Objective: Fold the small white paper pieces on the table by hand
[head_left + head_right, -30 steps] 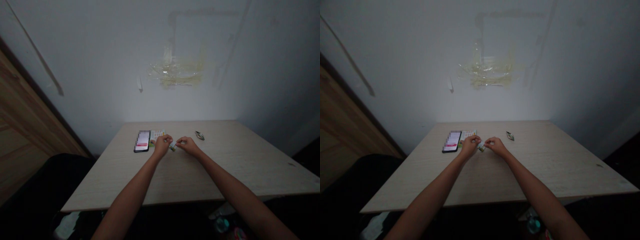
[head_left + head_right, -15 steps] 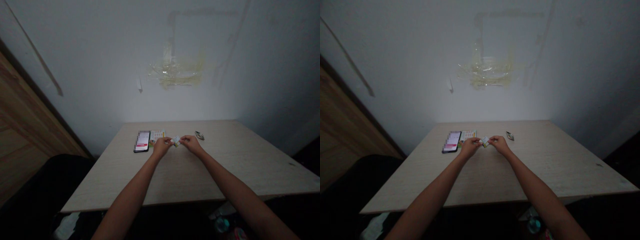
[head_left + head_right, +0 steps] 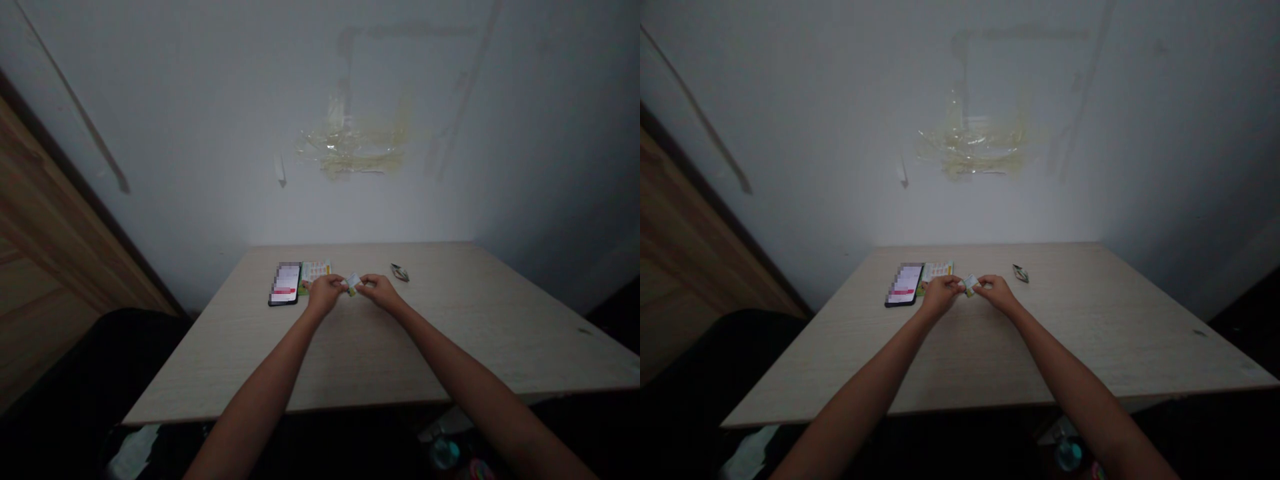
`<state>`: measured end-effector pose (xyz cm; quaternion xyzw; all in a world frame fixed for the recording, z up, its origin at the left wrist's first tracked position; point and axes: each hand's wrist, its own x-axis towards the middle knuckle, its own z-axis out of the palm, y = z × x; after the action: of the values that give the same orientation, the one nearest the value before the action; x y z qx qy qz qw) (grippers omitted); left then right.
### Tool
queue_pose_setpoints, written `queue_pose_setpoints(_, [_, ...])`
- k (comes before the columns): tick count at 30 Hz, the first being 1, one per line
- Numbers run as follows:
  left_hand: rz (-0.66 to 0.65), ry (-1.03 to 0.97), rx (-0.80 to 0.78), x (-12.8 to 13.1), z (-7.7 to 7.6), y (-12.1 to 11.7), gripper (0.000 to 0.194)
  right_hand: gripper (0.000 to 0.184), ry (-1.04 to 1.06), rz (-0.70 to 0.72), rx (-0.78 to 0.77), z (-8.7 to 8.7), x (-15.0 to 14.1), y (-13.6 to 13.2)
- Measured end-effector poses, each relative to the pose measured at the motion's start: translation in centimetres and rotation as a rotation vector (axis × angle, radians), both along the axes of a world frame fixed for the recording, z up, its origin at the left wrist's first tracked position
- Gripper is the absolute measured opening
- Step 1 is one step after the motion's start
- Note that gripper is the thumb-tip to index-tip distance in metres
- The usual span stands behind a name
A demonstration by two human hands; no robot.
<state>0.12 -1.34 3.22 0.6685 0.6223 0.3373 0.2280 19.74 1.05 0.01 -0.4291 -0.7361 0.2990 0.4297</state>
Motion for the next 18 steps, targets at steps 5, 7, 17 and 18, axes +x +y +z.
queue_pose_setpoints(5, [-0.048, 0.005, 0.020, 0.2, -0.7, 0.1, 0.020, 0.026, -0.006, 0.008, -0.011, 0.0, 0.1, 0.0])
queue_pose_setpoints(7, [-0.061, 0.008, 0.023, 0.3, -1.0, 0.1, 0.023, 0.027, 0.005, 0.009, -0.022, -0.1, 0.1, 0.0])
queue_pose_setpoints(17, [-0.061, -0.013, 0.037, 0.6, -0.6, -0.1, 0.030, 0.029, 0.085, 0.031, -0.109, -0.2, -0.2, 0.1])
queue_pose_setpoints(18, [-0.064, -0.017, 0.038, 0.7, -0.5, -0.2, 0.031, 0.029, 0.090, 0.032, -0.113, -0.3, -0.2, 0.1])
